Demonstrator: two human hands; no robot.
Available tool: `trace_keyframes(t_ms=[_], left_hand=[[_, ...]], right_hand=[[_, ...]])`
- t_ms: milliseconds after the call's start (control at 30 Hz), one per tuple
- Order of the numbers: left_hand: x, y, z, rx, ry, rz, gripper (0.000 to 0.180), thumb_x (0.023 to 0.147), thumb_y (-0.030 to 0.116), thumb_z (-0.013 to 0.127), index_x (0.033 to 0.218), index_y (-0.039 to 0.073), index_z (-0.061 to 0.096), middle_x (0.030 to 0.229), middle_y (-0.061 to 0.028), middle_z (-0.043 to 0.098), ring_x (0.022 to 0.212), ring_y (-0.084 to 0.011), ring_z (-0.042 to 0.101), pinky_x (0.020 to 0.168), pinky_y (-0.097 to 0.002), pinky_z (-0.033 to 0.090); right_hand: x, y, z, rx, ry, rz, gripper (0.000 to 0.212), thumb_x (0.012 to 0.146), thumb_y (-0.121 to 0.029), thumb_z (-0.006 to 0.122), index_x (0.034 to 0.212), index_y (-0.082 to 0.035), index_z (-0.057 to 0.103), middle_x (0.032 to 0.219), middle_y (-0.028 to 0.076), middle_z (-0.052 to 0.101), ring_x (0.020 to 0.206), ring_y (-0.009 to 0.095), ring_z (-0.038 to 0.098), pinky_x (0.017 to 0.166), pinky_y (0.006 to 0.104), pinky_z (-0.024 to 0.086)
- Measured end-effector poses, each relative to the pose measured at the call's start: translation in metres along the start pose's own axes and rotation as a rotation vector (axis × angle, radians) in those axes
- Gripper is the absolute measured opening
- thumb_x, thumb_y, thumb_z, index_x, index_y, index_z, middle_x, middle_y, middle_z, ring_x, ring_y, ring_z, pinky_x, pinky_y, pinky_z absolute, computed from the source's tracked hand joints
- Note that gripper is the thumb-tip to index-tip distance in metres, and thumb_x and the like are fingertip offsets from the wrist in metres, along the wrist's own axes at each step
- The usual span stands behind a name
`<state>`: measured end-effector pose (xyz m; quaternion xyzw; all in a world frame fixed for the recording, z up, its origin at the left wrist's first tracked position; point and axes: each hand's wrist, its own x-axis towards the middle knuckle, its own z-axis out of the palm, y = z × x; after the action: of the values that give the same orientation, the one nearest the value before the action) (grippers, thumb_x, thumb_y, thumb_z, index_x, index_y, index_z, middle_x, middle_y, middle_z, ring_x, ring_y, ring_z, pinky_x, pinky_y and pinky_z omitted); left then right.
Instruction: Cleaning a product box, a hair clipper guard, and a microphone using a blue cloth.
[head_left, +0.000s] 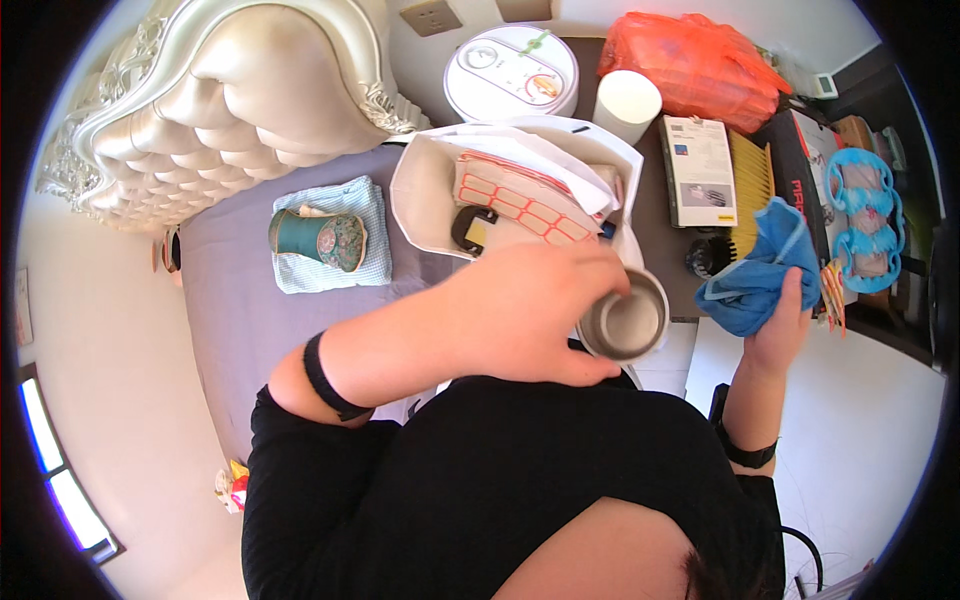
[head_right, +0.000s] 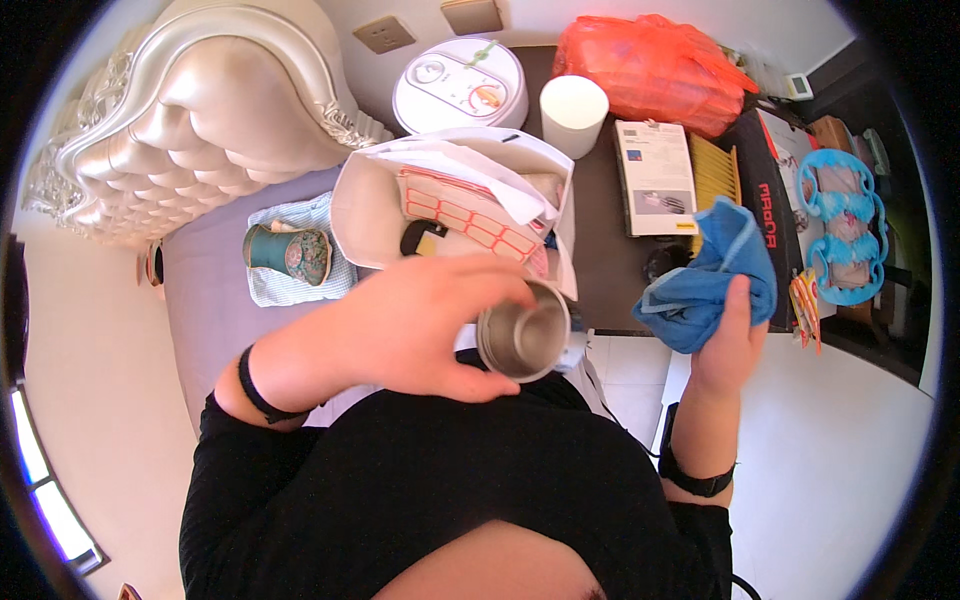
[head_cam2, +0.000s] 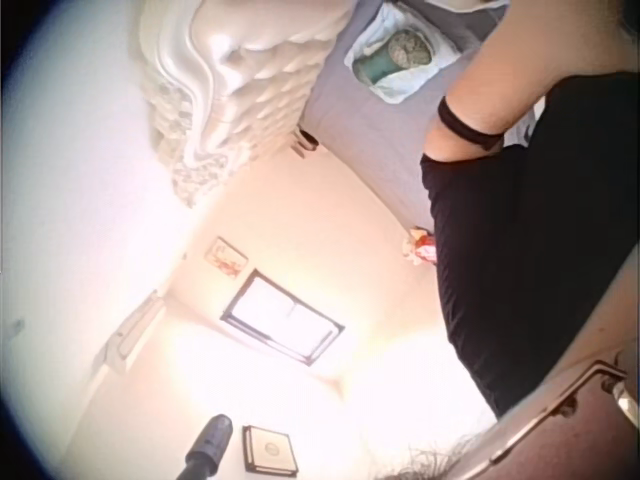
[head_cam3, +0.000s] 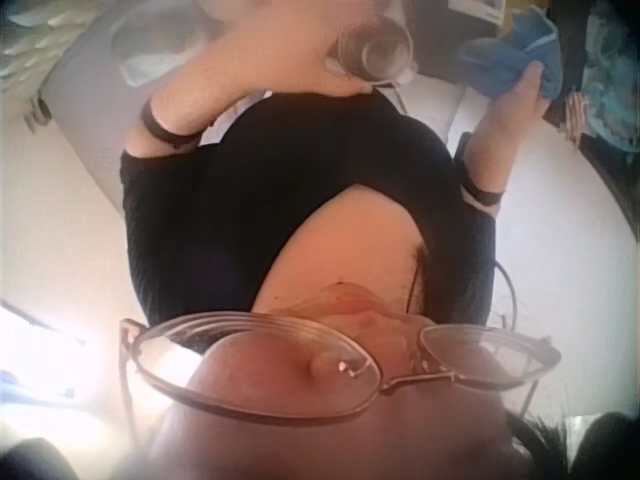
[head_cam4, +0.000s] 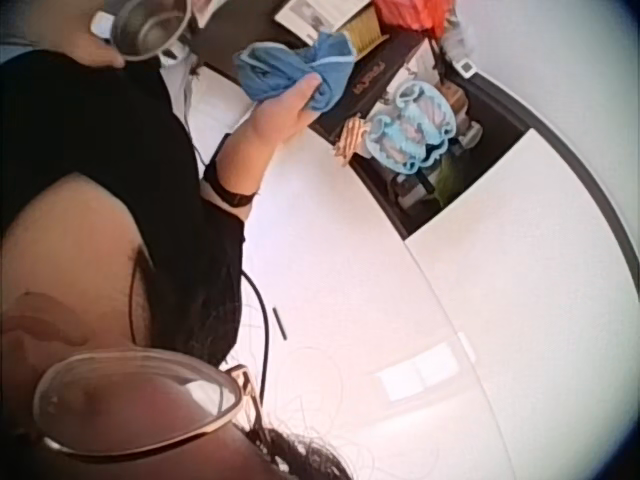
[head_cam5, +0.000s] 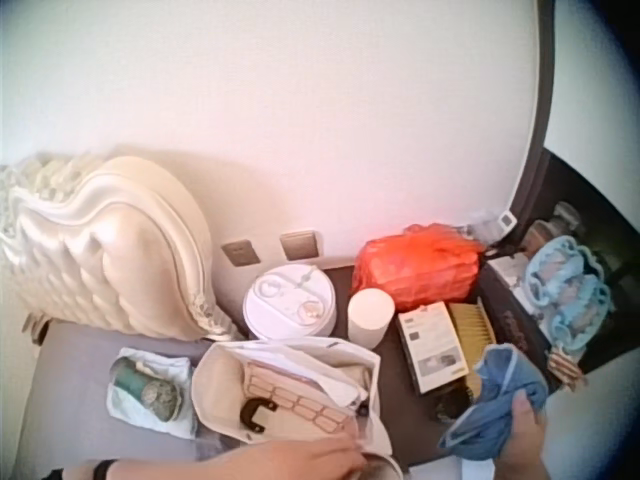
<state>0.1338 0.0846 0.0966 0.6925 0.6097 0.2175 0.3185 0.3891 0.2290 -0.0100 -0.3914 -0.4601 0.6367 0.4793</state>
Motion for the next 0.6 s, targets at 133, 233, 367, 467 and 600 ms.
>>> trace_keyframes(t_ms=[133, 233, 367, 467, 600], left_hand=[[0.027, 0.009, 0.038, -0.028, -0.166, -0.065, 0.050, 0.067, 0.031, 0.071, 0.104, 0.003, 0.054, 0.108, -0.0112, 0.056, 0.095, -0.0296, 0.057, 0.079, -0.0361, 0.047], [0.050, 0.014, 0.067, -0.005, -0.197, -0.089, 0.050, 0.069, 0.033, 0.069, 0.105, 0.003, 0.053, 0.110, -0.0118, 0.055, 0.097, -0.0298, 0.056, 0.081, -0.0355, 0.046], [0.074, 0.009, 0.112, -0.177, -0.262, -0.131, 0.052, 0.070, 0.034, 0.069, 0.107, 0.002, 0.053, 0.111, -0.0144, 0.054, 0.100, -0.0310, 0.055, 0.084, -0.0366, 0.045], [0.080, -0.008, 0.152, -0.256, -0.197, -0.207, 0.052, 0.070, 0.033, 0.069, 0.108, 0.002, 0.052, 0.112, -0.0154, 0.053, 0.102, -0.0314, 0.054, 0.086, -0.0370, 0.044], [0.082, -0.025, 0.188, -0.160, -0.016, -0.305, 0.051, 0.069, 0.029, 0.070, 0.108, 0.001, 0.052, 0.114, -0.0154, 0.051, 0.103, -0.0312, 0.053, 0.088, -0.0376, 0.043]], right_hand=[[0.008, 0.003, -0.020, -0.448, -0.214, 0.224, 0.030, 0.087, -0.017, 0.058, 0.111, 0.001, 0.056, 0.099, 0.004, 0.060, 0.090, 0.011, 0.054, 0.080, 0.0253, 0.042], [0.009, 0.022, -0.040, -0.606, -0.377, 0.336, 0.029, 0.084, -0.018, 0.060, 0.107, -0.001, 0.059, 0.093, 0.003, 0.062, 0.084, 0.010, 0.055, 0.078, 0.0255, 0.043], [0.002, 0.054, -0.069, -0.590, -0.404, 0.405, 0.029, 0.082, -0.018, 0.061, 0.106, -0.001, 0.059, 0.092, 0.005, 0.063, 0.084, 0.011, 0.056, 0.076, 0.0263, 0.044], [0.001, 0.078, -0.094, -0.623, -0.306, 0.461, 0.030, 0.081, -0.019, 0.062, 0.104, 0.000, 0.059, 0.092, 0.006, 0.064, 0.085, 0.013, 0.057, 0.077, 0.0276, 0.044], [0.005, 0.075, -0.112, -0.644, -0.222, 0.441, 0.032, 0.081, -0.020, 0.062, 0.105, 0.000, 0.059, 0.094, 0.007, 0.064, 0.086, 0.013, 0.057, 0.079, 0.0278, 0.044]])
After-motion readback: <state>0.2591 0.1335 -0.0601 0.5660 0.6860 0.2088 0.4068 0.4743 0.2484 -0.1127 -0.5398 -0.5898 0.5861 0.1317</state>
